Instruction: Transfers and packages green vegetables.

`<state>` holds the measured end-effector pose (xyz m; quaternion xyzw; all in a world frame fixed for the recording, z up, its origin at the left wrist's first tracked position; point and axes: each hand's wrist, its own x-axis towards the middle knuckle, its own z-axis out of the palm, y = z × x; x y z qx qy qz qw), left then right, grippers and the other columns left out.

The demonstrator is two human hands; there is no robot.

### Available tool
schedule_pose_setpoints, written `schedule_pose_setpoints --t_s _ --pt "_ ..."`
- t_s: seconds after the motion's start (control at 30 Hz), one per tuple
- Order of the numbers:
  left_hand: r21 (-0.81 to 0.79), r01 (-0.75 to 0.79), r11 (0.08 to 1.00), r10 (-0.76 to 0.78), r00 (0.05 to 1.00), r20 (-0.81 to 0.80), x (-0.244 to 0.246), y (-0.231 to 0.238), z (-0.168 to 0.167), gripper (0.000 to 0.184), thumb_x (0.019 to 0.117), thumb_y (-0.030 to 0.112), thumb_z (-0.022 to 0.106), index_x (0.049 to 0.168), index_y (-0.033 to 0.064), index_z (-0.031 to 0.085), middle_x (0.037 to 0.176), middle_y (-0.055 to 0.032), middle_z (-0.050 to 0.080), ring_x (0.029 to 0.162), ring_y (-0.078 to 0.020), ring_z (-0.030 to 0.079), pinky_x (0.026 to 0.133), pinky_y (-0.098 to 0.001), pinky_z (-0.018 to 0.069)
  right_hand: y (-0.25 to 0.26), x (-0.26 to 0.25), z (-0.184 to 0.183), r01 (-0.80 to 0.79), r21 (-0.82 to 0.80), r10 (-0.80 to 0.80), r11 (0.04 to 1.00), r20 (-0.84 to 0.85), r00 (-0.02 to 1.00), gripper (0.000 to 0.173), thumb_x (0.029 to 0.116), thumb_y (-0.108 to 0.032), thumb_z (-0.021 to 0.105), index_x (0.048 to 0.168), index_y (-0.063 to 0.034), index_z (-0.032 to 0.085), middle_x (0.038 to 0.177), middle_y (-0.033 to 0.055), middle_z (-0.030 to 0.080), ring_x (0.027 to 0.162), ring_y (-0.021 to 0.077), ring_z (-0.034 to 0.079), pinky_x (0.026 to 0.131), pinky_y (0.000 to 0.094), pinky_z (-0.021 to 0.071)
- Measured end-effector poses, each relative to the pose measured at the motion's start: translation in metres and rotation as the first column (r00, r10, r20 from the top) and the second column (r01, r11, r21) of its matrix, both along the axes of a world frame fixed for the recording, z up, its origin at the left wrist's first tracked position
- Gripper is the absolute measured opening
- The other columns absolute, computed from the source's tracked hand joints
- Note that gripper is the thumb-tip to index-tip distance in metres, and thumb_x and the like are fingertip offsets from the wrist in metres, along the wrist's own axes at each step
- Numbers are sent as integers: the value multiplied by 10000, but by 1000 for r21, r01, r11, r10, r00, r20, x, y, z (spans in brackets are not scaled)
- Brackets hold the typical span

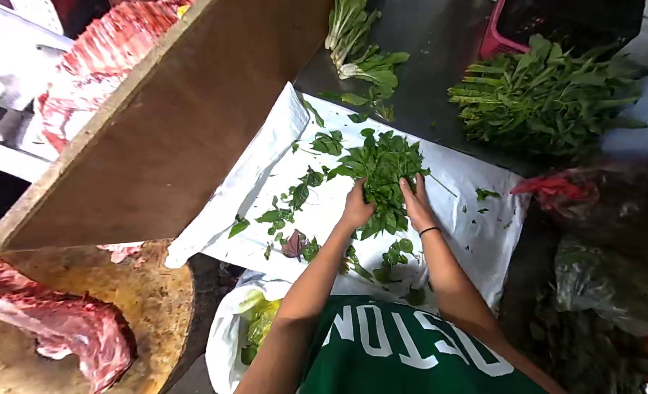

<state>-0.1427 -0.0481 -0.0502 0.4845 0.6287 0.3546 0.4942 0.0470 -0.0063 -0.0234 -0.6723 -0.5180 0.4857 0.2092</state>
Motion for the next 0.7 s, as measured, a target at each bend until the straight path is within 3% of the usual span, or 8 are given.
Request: schedule_pose_setpoints --t_s 0.07,0.13,0.2,0.3,0.4,0.47,0.57,0.7 --pt "-30 78 997 -75 994 79 16 -3 18 811 876 36 725 1574 97 316 1430 -211 565 1239 -340 621 1024 -552 536 7 2 5 -104 -39 106 994 38 994 1153 819 -778 651 1672 -226 105 1683 142 266 1501 370 343 1153 661 343" --pt "-53 127 991 -114 973 200 28 -9 31 802 880 38 715 1571 103 314 1355 -200 617 1152 -304 666 956 -518 574 6 1 -5 -141 -40 142 989 17 990 1251 738 -664 829 1660 -186 131 1625 160 368 1453 346 422 1148 598 402" --pt "-51 175 983 -149 932 331 32 -16 32 809 877 85 720 1571 106 304 1337 -165 618 1144 -253 657 956 -469 577 -3 11 -15 -63 -42 62 997 -27 998 1192 685 -532 923 1612 -170 267 1522 145 500 1370 306 521 1101 548 485" --pt "-20 231 973 -196 868 456 17 -35 40 670 922 69 678 1525 54 386 1327 -128 653 1130 -221 678 962 -430 586 -25 32 -15 45 -86 -50 995 -57 997 1071 686 -368 950 1563 -170 368 1479 122 545 1341 248 555 1088 487 520" --pt "71 93 993 -106 974 202 -20 -74 47 493 965 80 621 1449 73 529 1302 -92 676 1092 -192 681 924 -415 583 -65 57 -9 135 -157 -140 978 -25 990 1118 720 -340 931 1599 -115 278 1535 136 487 1389 240 509 1132 465 477" --pt "166 18 986 6 990 -142 -64 -100 38 525 977 202 657 1482 152 523 1407 -60 610 1278 -200 587 1078 -461 505 -87 79 -6 187 -143 -192 972 -20 981 1025 745 -362 915 1560 -91 355 1480 114 550 1347 199 553 1117 423 501" --pt "184 -51 982 140 847 -513 -140 -109 8 674 898 455 697 1503 214 520 1508 -99 531 1426 -325 448 1153 -631 359 -107 119 4 228 -77 -224 971 52 973 952 780 -424 878 1532 -76 409 1454 97 577 1333 159 563 1115 384 502" --pt "-109 -112 988 3 709 -706 -175 -116 -14 1021 750 895 579 1611 426 295 1726 -80 148 1554 -507 34 1049 -906 61 -120 158 9 276 20 -276 961 106 955 1019 733 -398 914 1559 -124 385 1502 111 530 1370 210 533 1122 440 494"
